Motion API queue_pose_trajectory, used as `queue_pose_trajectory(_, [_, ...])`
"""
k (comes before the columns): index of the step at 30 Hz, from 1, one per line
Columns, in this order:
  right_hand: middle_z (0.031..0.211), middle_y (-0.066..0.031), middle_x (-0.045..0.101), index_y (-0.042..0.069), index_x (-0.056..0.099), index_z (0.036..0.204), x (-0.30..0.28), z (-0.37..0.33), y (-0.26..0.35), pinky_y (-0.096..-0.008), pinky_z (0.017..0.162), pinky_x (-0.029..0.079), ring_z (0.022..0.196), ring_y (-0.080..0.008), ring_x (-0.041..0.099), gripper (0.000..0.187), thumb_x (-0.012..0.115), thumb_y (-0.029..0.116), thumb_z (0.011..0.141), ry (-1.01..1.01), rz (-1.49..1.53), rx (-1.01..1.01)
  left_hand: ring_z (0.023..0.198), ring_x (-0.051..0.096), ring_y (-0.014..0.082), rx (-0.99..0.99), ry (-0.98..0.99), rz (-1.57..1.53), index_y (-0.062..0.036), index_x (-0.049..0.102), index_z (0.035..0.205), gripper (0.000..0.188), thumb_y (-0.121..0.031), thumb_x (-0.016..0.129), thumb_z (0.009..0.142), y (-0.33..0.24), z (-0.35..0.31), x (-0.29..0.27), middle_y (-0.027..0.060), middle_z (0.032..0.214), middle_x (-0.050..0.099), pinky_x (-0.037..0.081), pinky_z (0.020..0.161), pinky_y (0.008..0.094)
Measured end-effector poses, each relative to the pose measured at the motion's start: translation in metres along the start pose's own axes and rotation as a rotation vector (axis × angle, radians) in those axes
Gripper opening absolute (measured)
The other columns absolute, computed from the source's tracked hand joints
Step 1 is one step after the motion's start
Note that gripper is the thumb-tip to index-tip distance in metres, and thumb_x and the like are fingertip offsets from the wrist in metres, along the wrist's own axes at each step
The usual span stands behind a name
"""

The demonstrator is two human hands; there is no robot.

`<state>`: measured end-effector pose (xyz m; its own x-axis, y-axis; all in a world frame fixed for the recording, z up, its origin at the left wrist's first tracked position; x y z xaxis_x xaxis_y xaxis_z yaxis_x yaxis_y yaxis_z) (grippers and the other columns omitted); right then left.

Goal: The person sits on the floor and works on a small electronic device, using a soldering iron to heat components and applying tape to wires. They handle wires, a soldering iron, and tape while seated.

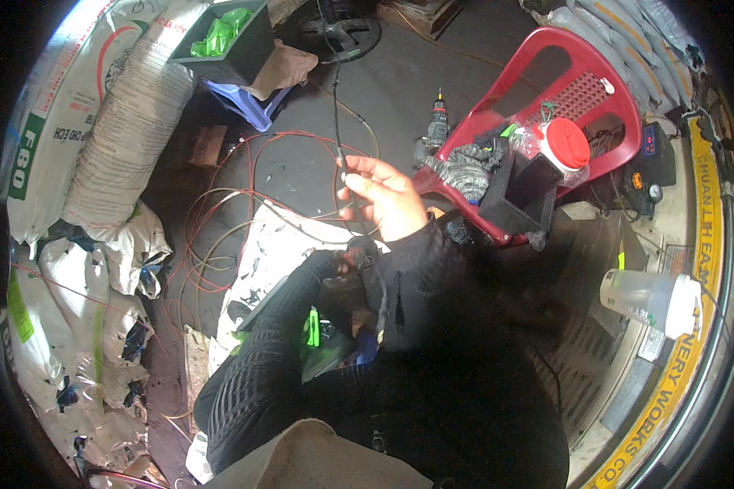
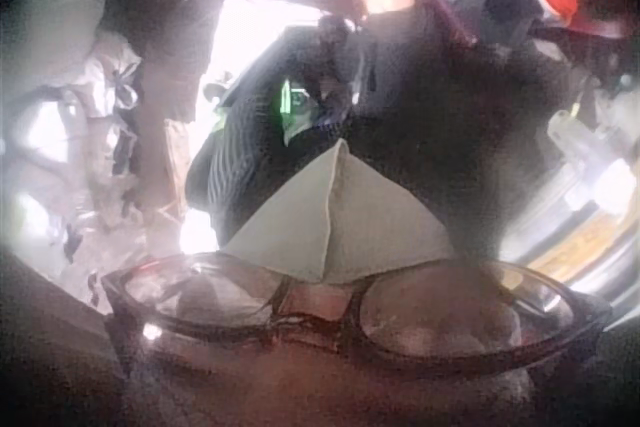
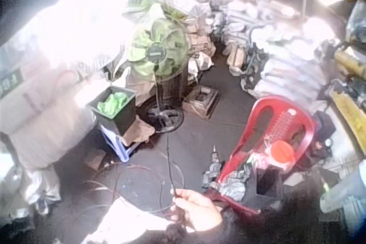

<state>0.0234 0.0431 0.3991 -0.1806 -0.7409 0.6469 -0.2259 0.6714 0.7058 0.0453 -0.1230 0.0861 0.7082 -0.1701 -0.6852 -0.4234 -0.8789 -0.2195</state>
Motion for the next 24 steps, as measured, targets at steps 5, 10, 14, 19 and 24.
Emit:
queue_pose_trajectory(5, [0.098,-0.0004,0.059,0.006,0.056,0.120,-0.002,0.001,0.000,-0.0237,0.060,0.052,0.078,-0.0094,0.058,0.031,0.057,0.010,0.090,0.025,-0.208,-0.003,0.085,0.066,0.0256,-0.042,-0.306,-0.849,-0.0053,0.066,0.106,0.058,-0.054,0.065,0.074,0.033,-0.084,-0.103,0.0147,0.088,0.069,0.049,0.079,0.0349])
queue_pose_trajectory(10, [0.107,-0.0027,0.057,0.005,0.051,0.128,0.018,-0.006,-0.015,-0.0242,0.069,0.054,0.084,-0.0094,0.058,0.038,0.054,0.008,0.090,0.218,-0.341,-0.007,0.083,0.059,0.0109,0.659,-0.613,-1.360,-0.0004,0.064,0.102,0.030,-0.014,0.072,0.077,0.040,-0.212,-0.182,0.0037,0.096,0.064,0.046,0.074,0.0248])
queue_pose_trajectory(14, [0.112,-0.0030,0.055,0.008,0.055,0.125,0.033,-0.011,-0.018,-0.0236,0.070,0.053,0.084,-0.0098,0.057,0.036,0.052,0.005,0.089,0.301,-0.434,-0.070,0.086,0.051,0.0199,0.620,-0.856,-0.909,-0.0013,0.067,0.089,0.044,-0.035,0.080,0.064,0.030,-0.245,-0.215,0.0074,0.081,0.062,0.041,0.077,0.0328])
queue_pose_trajectory(19, [0.108,-0.0030,0.063,0.009,0.061,0.119,0.034,-0.013,-0.013,-0.0222,0.067,0.051,0.084,-0.0073,0.058,0.032,0.055,0.005,0.088,0.264,-0.487,-0.159,0.068,0.049,0.0175,0.684,-0.820,-0.747,-0.0030,0.067,0.085,0.042,-0.036,0.079,0.062,0.012,-0.246,-0.238,0.0057,0.069,0.059,0.038,0.065,0.0311])
queue_pose_trajectory(24, [0.108,-0.0077,0.066,0.003,0.063,0.114,0.033,-0.008,-0.013,-0.0263,0.088,0.046,0.097,-0.0133,0.060,0.030,0.052,0.004,0.085,0.291,-0.493,-0.221,0.059,0.049,0.0146,0.647,-0.839,-0.664,-0.0022,0.068,0.088,0.036,-0.029,0.079,0.066,0.009,-0.250,-0.256,0.0036,0.067,0.059,0.040,0.063,0.0283])
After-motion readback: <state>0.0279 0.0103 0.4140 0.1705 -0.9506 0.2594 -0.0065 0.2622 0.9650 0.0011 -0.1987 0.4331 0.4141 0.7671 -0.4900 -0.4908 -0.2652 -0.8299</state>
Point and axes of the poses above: each hand's wrist, its own z-axis towards the middle knuckle, its own x-axis out of the palm, y = z × x, the point moved 6 cm from there along z, towards the middle knuckle
